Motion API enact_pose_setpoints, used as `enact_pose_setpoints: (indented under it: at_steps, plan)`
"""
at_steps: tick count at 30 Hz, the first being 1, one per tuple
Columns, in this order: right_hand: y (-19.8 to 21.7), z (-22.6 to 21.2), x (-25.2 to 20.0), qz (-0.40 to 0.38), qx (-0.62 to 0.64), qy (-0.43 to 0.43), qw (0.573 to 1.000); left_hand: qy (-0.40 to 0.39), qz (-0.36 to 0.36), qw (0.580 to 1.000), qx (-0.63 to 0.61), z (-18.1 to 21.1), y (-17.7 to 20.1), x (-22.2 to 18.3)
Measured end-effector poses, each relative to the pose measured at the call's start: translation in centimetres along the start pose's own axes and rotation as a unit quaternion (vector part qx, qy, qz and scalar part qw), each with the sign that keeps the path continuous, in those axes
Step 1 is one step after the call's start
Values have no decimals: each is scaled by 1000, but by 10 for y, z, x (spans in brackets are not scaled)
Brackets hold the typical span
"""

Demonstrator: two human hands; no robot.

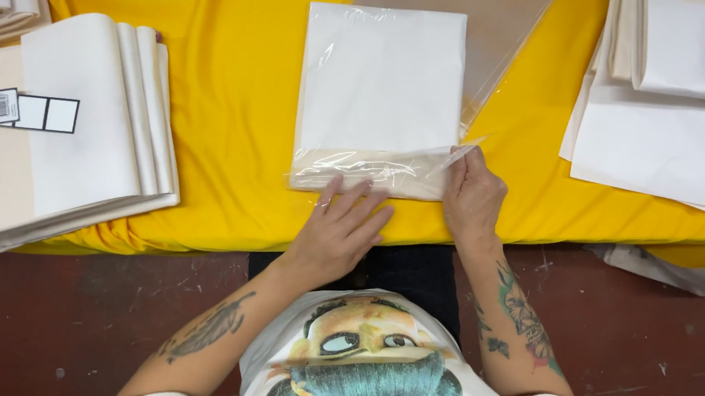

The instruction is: Packing folded t-shirts into individual clear plastic bags at a packaging station.

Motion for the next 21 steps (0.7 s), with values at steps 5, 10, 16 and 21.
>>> enact_pose_setpoints:
  at_steps: [5, 10, 16, 21]
  plan:
    - [9, -6, 10, -35, -11, -63, 997, 85, -161, 983, 15, -46, -44, 14]
    - [2, 5, 27, -63, -66, -130, 987, 226, -311, 922, -32, -84, -42, 27]
    - [14, 4, 35, -13, -110, -121, 986, 313, -352, 880, -55, -104, -41, 16]
    - [41, -65, -10, 205, -32, 162, 965, 319, -347, 881, -45, -104, -43, 12]
Point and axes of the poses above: each hand's wrist, its own x-axis towards the middle knuckle, its own y-axis out of the back of the hand, z = x × y, the point moved 9 cm from there along x, towards the middle knuckle, and after that the axes turned 13 degrees about -y, right-handed, at the moved point
